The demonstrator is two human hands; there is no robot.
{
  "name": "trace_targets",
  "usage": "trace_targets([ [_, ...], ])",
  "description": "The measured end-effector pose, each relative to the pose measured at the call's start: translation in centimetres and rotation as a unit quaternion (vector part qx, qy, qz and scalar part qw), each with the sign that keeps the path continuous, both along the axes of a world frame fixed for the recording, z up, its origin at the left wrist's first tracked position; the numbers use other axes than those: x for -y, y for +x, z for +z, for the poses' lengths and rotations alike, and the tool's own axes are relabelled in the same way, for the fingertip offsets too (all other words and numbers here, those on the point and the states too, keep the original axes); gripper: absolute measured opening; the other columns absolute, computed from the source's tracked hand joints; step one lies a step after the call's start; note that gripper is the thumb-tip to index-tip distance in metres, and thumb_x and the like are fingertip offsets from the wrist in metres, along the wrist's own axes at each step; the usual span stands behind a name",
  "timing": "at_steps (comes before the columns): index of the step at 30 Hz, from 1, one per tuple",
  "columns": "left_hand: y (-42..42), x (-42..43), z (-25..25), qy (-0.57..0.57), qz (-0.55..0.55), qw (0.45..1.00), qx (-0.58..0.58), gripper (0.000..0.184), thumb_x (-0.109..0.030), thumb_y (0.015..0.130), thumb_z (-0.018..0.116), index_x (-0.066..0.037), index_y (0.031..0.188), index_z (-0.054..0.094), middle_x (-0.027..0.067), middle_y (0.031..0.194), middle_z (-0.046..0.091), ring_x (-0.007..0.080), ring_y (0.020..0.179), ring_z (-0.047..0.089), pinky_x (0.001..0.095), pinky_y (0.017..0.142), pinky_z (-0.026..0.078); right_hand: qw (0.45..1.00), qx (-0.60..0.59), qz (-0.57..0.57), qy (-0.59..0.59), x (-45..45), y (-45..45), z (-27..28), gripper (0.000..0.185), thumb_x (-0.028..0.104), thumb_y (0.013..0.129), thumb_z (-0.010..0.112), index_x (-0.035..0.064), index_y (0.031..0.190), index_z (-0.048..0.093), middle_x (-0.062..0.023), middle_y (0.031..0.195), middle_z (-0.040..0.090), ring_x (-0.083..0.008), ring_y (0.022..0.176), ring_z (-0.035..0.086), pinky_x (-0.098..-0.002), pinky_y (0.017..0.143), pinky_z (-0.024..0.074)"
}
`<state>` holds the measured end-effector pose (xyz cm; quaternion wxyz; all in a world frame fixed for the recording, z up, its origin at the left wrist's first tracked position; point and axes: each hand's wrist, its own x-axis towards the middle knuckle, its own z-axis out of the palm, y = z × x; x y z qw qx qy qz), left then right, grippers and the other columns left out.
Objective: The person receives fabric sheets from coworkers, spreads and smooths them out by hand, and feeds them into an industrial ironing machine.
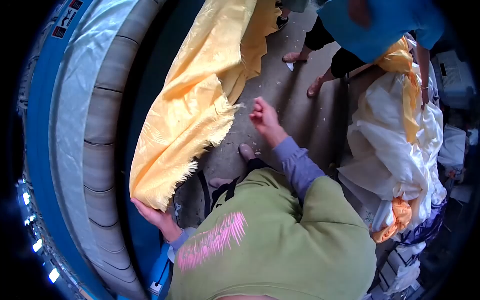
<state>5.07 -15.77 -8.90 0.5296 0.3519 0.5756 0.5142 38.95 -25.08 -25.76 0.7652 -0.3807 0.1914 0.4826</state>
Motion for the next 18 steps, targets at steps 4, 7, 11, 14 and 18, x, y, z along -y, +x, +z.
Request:
trace_targets([
  [4, 0.1, -0.4, -0.6, -0.006, -0.050, 0.998, 0.037, 0.057, -0.048, 0.093, 0.032, 0.000, 0.122, 0.041, 0.0148, 0.120, 0.047, 0.0236, 0.104, 0.053, 0.0351, 0.081, 0.049, 0.976, 0.169, 0.102, -0.096, 1.8, 2.0, 3.6, 0.026, 0.034, 0.088, 0.053, 0.0111, 0.099, 0.054, 0.0020, 0.080, 0.056, -0.0075, 0.066, 0.053, -0.0296, 0.068, 0.0472],
  [7, 1.4, -0.3, 0.9, -0.016, -0.051, 0.997, 0.050, 0.057, -0.048, 0.093, 0.032, 0.000, 0.121, 0.041, 0.0152, 0.120, 0.047, 0.0237, 0.104, 0.053, 0.0356, 0.081, 0.048, 0.968, 0.121, 0.135, -0.176, -0.6, -1.1, 5.3, 0.044, 0.041, 0.083, 0.057, 0.0105, 0.115, 0.049, -0.0035, 0.105, 0.055, -0.0129, 0.091, 0.054, -0.0322, 0.082, 0.0447],
  [11, 1.1, -0.1, 1.2, 0.036, -0.124, 0.991, 0.022, 0.051, -0.045, 0.093, 0.034, -0.001, 0.119, 0.044, 0.0140, 0.116, 0.049, 0.0220, 0.100, 0.054, 0.0340, 0.081, 0.047, 0.948, -0.017, 0.279, 0.150, -6.2, -7.7, 0.8, 0.060, 0.041, 0.084, 0.057, 0.0073, 0.130, 0.037, -0.0110, 0.126, 0.048, -0.0206, 0.113, 0.047, -0.0346, 0.096, 0.0381],
  [14, 0.7, -0.1, 1.1, 0.071, -0.053, 0.982, -0.165, 0.048, -0.042, 0.094, 0.036, -0.001, 0.115, 0.046, 0.0139, 0.112, 0.051, 0.0208, 0.098, 0.054, 0.0328, 0.081, 0.046, 0.908, 0.058, 0.386, 0.153, -6.1, -10.3, 8.9, 0.050, 0.033, 0.087, 0.055, 0.0035, 0.125, 0.042, -0.0077, 0.118, 0.053, -0.0182, 0.106, 0.051, -0.0295, 0.091, 0.0406],
  [18, -0.3, -1.9, -1.5, 0.003, -0.034, 0.999, -0.040, 0.043, -0.037, 0.094, 0.040, 0.000, 0.112, 0.049, 0.0141, 0.108, 0.053, 0.0196, 0.095, 0.054, 0.0313, 0.081, 0.045, 0.721, 0.456, 0.484, -0.192, -2.1, -6.5, 14.1, 0.038, 0.033, 0.091, 0.049, -0.0012, 0.101, 0.060, -0.0011, 0.079, 0.059, -0.0096, 0.067, 0.053, -0.0236, 0.063, 0.0441],
])
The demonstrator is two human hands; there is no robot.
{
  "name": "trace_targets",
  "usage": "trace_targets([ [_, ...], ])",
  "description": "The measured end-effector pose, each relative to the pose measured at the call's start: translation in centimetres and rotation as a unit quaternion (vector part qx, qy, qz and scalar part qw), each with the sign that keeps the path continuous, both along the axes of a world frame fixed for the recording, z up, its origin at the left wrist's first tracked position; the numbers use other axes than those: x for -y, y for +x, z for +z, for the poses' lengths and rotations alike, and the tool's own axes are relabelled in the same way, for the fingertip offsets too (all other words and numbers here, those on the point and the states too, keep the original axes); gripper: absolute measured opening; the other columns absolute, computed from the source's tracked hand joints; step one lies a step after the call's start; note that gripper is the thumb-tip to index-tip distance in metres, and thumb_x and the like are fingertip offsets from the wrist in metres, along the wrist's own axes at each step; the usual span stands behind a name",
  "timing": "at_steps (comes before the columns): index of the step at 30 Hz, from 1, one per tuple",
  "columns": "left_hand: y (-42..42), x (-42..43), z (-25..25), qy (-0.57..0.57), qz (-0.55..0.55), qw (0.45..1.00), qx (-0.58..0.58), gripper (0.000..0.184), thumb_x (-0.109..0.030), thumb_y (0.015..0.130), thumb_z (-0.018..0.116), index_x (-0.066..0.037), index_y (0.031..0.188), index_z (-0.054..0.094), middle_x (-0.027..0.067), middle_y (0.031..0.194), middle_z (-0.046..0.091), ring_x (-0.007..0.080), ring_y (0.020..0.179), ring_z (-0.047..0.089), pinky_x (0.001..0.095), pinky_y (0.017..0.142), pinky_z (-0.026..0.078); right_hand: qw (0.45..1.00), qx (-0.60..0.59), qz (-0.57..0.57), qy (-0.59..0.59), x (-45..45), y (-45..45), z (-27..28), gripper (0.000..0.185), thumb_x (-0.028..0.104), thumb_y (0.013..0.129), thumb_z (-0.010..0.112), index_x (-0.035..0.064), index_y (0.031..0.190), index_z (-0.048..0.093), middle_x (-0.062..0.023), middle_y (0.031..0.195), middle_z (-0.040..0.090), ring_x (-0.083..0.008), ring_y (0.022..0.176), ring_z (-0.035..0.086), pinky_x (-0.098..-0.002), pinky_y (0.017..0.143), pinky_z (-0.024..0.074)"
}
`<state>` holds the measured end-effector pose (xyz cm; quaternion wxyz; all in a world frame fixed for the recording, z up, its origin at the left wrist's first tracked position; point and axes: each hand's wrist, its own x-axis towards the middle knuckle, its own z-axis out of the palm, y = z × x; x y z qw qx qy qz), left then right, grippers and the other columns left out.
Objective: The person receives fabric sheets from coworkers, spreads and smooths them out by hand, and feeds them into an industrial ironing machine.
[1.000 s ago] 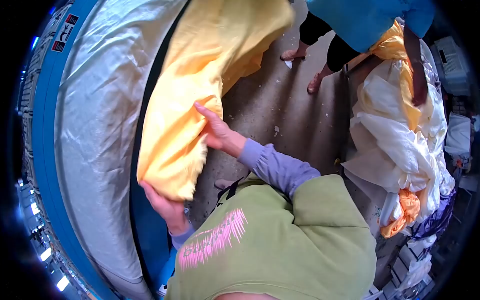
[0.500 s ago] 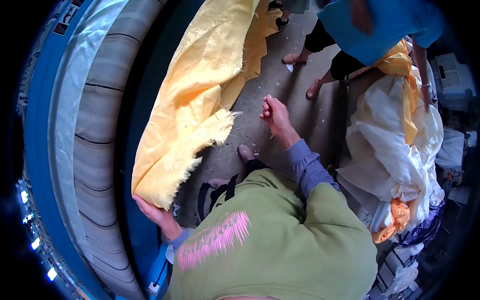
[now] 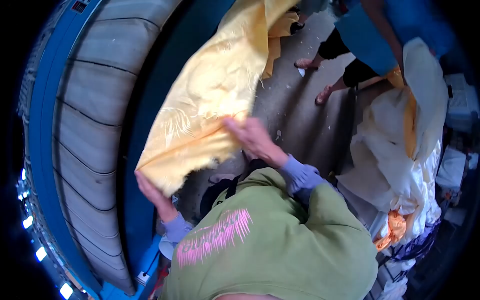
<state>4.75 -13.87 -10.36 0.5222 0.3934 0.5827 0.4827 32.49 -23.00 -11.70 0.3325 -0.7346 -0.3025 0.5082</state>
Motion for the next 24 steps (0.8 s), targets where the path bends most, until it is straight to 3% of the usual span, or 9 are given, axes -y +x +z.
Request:
trace_targets([
  [1, -0.7, -0.6, -3.0, 0.005, -0.016, 0.999, 0.052, 0.046, -0.039, 0.094, 0.037, 0.002, 0.112, 0.050, 0.0136, 0.108, 0.054, 0.0204, 0.096, 0.055, 0.0325, 0.079, 0.046, 0.975, -0.016, -0.161, 0.150, 1.2, 0.1, 0.7, 0.035, 0.029, 0.092, 0.048, -0.0032, 0.101, 0.059, -0.0012, 0.075, 0.061, -0.0099, 0.061, 0.054, -0.0221, 0.059, 0.0448],
  [2, -2.2, -0.4, -6.8, 0.009, -0.082, 0.995, -0.062, 0.045, -0.039, 0.093, 0.040, 0.001, 0.112, 0.050, 0.0117, 0.109, 0.054, 0.0189, 0.095, 0.055, 0.0325, 0.079, 0.046, 0.928, -0.050, -0.260, 0.263, 1.2, -0.4, 2.4, 0.032, 0.025, 0.092, 0.048, -0.0040, 0.100, 0.059, -0.0036, 0.079, 0.063, -0.0096, 0.067, 0.057, -0.0210, 0.063, 0.0462],
  [5, -1.1, 2.8, -10.9, -0.121, -0.082, 0.989, -0.002, 0.047, -0.043, 0.090, 0.046, -0.003, 0.115, 0.049, 0.0088, 0.109, 0.054, 0.0157, 0.097, 0.052, 0.0293, 0.083, 0.042, 0.837, 0.057, -0.194, 0.509, 1.1, -4.4, 5.3, 0.020, 0.016, 0.089, 0.051, 0.0003, 0.097, 0.061, -0.0085, 0.098, 0.060, -0.0163, 0.088, 0.059, -0.0266, 0.071, 0.0483],
  [8, -3.9, 3.8, -10.4, -0.040, -0.285, 0.952, 0.100, 0.052, -0.040, 0.087, 0.052, -0.003, 0.122, 0.042, 0.0094, 0.114, 0.050, 0.0176, 0.099, 0.051, 0.0288, 0.084, 0.042, 0.788, -0.122, 0.116, 0.592, -4.0, -10.9, 9.7, 0.014, 0.022, 0.080, 0.063, 0.0097, 0.084, 0.060, -0.0082, 0.096, 0.051, -0.0244, 0.091, 0.049, -0.0409, 0.079, 0.0389],
  [9, -4.8, 3.8, -9.4, -0.034, -0.294, 0.949, 0.105, 0.052, -0.039, 0.087, 0.052, -0.002, 0.122, 0.042, 0.0098, 0.115, 0.050, 0.0180, 0.099, 0.050, 0.0292, 0.085, 0.041, 0.748, -0.041, 0.150, 0.646, -6.3, -13.5, 11.2, 0.020, 0.029, 0.082, 0.061, 0.0124, 0.092, 0.059, -0.0083, 0.102, 0.050, -0.0261, 0.094, 0.047, -0.0431, 0.082, 0.0368],
  [10, -6.0, 4.0, -8.4, -0.039, -0.285, 0.952, 0.105, 0.053, -0.039, 0.087, 0.052, -0.002, 0.123, 0.042, 0.0103, 0.115, 0.049, 0.0184, 0.100, 0.050, 0.0296, 0.085, 0.041, 0.696, 0.035, 0.172, 0.696, -8.6, -16.0, 12.8, 0.027, 0.036, 0.083, 0.060, 0.0151, 0.100, 0.058, -0.0084, 0.108, 0.048, -0.0279, 0.097, 0.045, -0.0454, 0.085, 0.0348],
  [13, -9.0, 3.8, -6.0, -0.055, -0.202, 0.973, 0.101, 0.054, -0.038, 0.086, 0.053, -0.001, 0.124, 0.040, 0.0117, 0.117, 0.048, 0.0196, 0.102, 0.049, 0.0308, 0.087, 0.040, 0.631, -0.102, 0.182, 0.747, -10.7, -24.7, 16.7, 0.027, 0.033, 0.087, 0.048, 0.0093, 0.077, 0.055, -0.0157, 0.098, 0.045, -0.0401, 0.094, 0.042, -0.0559, 0.085, 0.0314],
  [15, -11.0, 3.5, -4.6, -0.054, -0.139, 0.983, 0.110, 0.054, -0.037, 0.086, 0.053, -0.001, 0.124, 0.039, 0.0126, 0.118, 0.047, 0.0205, 0.104, 0.048, 0.0316, 0.088, 0.040, 0.552, -0.213, 0.204, 0.780, -11.3, -32.1, 18.2, 0.029, 0.026, 0.086, 0.050, 0.0021, 0.070, 0.044, -0.0179, 0.082, 0.035, -0.0338, 0.078, 0.037, -0.0468, 0.074, 0.0319],
  [24, -19.9, 4.1, -1.0, -0.015, 0.077, 0.994, 0.076, 0.058, -0.032, 0.086, 0.054, 0.002, 0.128, 0.035, 0.0167, 0.124, 0.043, 0.0242, 0.110, 0.045, 0.0352, 0.092, 0.037, 0.697, -0.263, 0.187, 0.641, -14.8, -57.1, 14.9, 0.026, 0.020, 0.081, 0.050, -0.0035, 0.092, 0.049, -0.0239, 0.093, 0.047, -0.0381, 0.087, 0.046, -0.0451, 0.079, 0.0368],
])
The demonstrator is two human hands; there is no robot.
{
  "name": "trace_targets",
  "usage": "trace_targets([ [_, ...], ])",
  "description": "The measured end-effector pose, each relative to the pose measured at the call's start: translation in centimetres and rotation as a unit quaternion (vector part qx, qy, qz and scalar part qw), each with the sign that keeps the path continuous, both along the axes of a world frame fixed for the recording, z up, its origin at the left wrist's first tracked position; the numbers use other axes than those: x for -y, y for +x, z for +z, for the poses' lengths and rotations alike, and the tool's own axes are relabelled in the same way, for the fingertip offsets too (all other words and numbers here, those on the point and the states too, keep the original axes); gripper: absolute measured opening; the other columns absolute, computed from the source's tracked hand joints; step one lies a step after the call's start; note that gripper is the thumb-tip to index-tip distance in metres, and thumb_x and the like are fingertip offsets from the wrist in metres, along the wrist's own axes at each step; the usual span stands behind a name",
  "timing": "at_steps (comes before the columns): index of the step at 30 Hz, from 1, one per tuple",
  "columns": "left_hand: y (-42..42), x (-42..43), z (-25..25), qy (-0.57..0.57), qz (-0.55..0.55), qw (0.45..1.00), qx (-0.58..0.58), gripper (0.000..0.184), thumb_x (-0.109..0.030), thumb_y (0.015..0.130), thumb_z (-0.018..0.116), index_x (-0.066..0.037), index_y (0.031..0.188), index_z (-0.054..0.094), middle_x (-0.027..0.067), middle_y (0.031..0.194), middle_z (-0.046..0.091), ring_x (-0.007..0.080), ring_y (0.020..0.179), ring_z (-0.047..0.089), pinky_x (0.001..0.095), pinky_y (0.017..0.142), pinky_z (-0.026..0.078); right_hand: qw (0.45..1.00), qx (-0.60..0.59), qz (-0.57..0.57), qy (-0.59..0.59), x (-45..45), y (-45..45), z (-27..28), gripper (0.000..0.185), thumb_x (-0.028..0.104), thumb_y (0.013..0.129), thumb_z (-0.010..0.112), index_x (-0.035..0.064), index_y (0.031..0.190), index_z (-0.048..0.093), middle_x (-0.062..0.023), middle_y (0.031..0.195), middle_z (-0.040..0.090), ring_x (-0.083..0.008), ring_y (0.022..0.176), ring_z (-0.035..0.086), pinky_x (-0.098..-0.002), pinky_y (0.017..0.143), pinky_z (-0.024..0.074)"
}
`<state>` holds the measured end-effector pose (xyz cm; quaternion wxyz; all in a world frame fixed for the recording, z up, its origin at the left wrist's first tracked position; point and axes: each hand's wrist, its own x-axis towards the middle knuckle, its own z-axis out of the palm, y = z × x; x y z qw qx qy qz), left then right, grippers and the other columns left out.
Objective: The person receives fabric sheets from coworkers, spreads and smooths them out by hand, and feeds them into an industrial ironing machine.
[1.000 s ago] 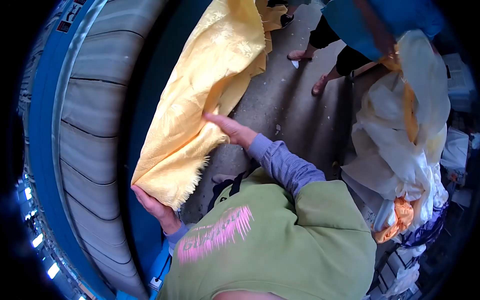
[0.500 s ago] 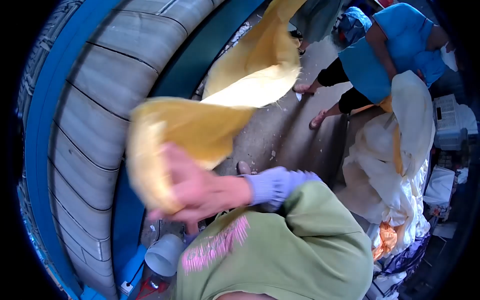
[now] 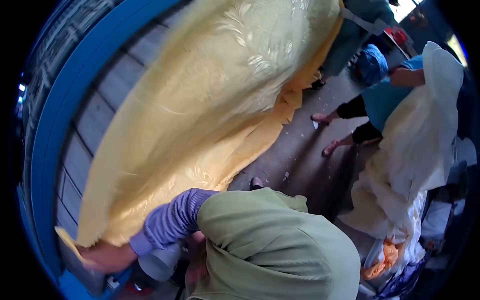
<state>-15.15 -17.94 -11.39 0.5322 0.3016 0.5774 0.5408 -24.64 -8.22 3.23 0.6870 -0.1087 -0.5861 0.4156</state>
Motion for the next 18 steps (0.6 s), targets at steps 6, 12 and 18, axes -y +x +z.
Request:
trace_targets([
  [6, -3.1, -0.5, -1.3, 0.035, 0.041, 0.962, -0.266, 0.060, -0.029, 0.085, 0.055, 0.004, 0.130, 0.032, 0.0195, 0.127, 0.041, 0.0267, 0.114, 0.043, 0.0376, 0.095, 0.036, 0.896, 0.429, 0.007, -0.118, -12.8, 0.9, -2.7, 0.057, 0.033, 0.081, 0.052, -0.0112, 0.115, 0.042, -0.0327, 0.120, 0.040, -0.0414, 0.101, 0.048, -0.0423, 0.091, 0.0367],
  [12, -5.4, -4.0, -1.8, 0.019, 0.141, 0.961, 0.236, 0.054, -0.023, 0.083, 0.062, -0.001, 0.126, 0.038, 0.0101, 0.118, 0.048, 0.0183, 0.111, 0.045, 0.0346, 0.090, 0.040, 0.788, 0.593, -0.164, 0.013, -5.6, 13.9, -4.7, 0.074, 0.055, 0.079, 0.048, 0.0056, 0.133, 0.032, -0.0222, 0.137, 0.027, -0.0376, 0.129, 0.023, -0.0578, 0.101, 0.0168],
  [18, -4.8, -8.1, -11.0, 0.003, -0.019, 0.972, -0.232, 0.075, -0.025, 0.073, 0.071, 0.002, 0.130, 0.030, 0.0202, 0.130, 0.034, 0.0263, 0.119, 0.035, 0.0391, 0.100, 0.027, 0.755, 0.613, -0.229, 0.040, -12.8, 11.8, -8.4, 0.077, 0.063, 0.082, 0.033, 0.0081, 0.135, 0.034, -0.0183, 0.141, 0.026, -0.0337, 0.134, 0.014, -0.0577, 0.104, 0.0050],
])
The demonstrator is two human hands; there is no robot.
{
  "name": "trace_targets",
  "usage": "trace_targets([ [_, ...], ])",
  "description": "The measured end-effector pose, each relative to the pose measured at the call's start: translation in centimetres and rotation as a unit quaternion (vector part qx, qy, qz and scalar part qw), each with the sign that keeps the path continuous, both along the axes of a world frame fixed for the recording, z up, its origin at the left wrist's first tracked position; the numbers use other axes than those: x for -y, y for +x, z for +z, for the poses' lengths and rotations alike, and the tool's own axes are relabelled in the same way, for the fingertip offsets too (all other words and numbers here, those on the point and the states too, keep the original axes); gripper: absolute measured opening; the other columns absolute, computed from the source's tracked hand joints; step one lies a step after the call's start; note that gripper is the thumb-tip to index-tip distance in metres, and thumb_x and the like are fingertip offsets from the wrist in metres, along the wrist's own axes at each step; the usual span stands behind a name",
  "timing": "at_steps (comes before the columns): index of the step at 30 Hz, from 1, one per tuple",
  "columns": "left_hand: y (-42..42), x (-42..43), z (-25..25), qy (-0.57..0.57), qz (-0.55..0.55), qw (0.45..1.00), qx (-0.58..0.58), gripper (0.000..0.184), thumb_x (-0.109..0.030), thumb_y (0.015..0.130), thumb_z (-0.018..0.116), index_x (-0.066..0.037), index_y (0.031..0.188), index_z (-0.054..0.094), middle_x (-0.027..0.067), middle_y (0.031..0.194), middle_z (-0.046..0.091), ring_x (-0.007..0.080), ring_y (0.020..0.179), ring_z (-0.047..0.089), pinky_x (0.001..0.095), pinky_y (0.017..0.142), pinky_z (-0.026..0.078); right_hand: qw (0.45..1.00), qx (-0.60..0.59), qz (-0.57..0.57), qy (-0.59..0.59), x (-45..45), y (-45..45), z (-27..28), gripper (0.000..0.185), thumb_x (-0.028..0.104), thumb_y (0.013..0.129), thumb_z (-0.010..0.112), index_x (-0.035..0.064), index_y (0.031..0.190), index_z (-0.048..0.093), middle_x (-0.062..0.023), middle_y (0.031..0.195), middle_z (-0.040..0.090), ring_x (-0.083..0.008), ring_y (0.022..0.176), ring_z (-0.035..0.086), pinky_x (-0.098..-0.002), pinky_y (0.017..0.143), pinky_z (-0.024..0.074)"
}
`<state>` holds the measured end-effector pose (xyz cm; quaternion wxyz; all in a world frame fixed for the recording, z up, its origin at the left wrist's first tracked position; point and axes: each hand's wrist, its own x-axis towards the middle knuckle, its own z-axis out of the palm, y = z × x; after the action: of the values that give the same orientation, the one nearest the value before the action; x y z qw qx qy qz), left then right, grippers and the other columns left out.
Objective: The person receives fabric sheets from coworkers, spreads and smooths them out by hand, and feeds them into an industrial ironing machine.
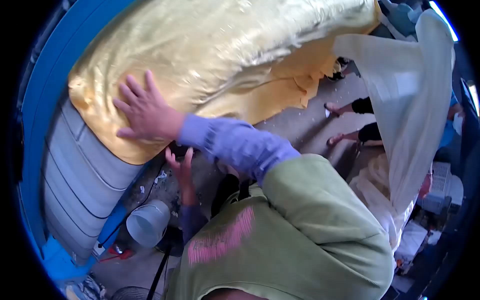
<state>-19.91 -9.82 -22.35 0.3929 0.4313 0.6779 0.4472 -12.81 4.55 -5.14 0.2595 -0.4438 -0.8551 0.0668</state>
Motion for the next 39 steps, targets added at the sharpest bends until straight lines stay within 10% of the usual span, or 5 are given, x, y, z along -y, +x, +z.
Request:
trace_targets([
  [6, 0.7, -6.2, -15.2, 0.008, 0.034, 0.981, 0.193, 0.051, -0.012, 0.081, 0.055, 0.003, 0.126, 0.036, 0.0164, 0.125, 0.044, 0.0267, 0.116, 0.041, 0.0347, 0.098, 0.032, 1.000, 0.003, 0.002, 0.004, -8.9, -2.7, 0.7, 0.079, 0.068, 0.079, 0.032, 0.0107, 0.134, 0.035, -0.0166, 0.139, 0.029, -0.0323, 0.133, 0.018, -0.0583, 0.103, 0.0093],
  [18, 4.1, -10.3, -4.9, -0.076, -0.327, 0.934, 0.123, 0.057, -0.010, 0.080, 0.063, 0.000, 0.129, 0.036, 0.0087, 0.133, 0.036, 0.0177, 0.117, 0.038, 0.0325, 0.098, 0.034, 0.969, -0.214, -0.120, 0.009, 6.1, 9.4, -0.6, 0.043, 0.025, 0.084, 0.055, 0.0046, 0.121, 0.046, -0.0194, 0.133, 0.034, -0.0364, 0.125, 0.030, -0.0466, 0.101, 0.0245],
  [27, -1.9, 0.6, 10.2, 0.023, -0.043, 0.905, 0.422, 0.040, -0.023, 0.091, 0.048, -0.002, 0.125, 0.043, 0.0075, 0.124, 0.047, 0.0152, 0.107, 0.049, 0.0307, 0.089, 0.042, 0.924, -0.341, -0.174, 0.001, 10.7, 17.9, 2.9, 0.022, -0.002, 0.081, 0.047, -0.0021, 0.100, 0.057, -0.0176, 0.110, 0.054, -0.0268, 0.103, 0.053, -0.0335, 0.088, 0.0414],
  [30, 1.3, 4.9, 1.2, -0.039, -0.103, 0.897, 0.429, 0.043, -0.018, 0.083, 0.062, -0.001, 0.120, 0.046, 0.0065, 0.106, 0.057, 0.0212, 0.102, 0.051, 0.0332, 0.086, 0.046, 0.904, -0.391, -0.171, -0.008, 14.9, 20.7, 2.4, 0.015, 0.000, 0.083, 0.047, -0.0023, 0.094, 0.057, -0.0151, 0.100, 0.057, -0.0249, 0.097, 0.054, -0.0324, 0.085, 0.0418],
  [39, -8.0, 6.8, 8.8, 0.060, 0.155, 0.975, 0.145, 0.018, -0.022, 0.084, 0.060, -0.005, 0.090, 0.059, 0.0027, 0.084, 0.057, 0.0110, 0.074, 0.051, 0.0248, 0.065, 0.042, 0.946, -0.288, -0.058, -0.135, 13.7, 17.8, -1.4, 0.012, 0.009, 0.086, 0.052, 0.0013, 0.093, 0.058, -0.0150, 0.090, 0.060, -0.0288, 0.078, 0.060, -0.0330, 0.069, 0.0482],
])
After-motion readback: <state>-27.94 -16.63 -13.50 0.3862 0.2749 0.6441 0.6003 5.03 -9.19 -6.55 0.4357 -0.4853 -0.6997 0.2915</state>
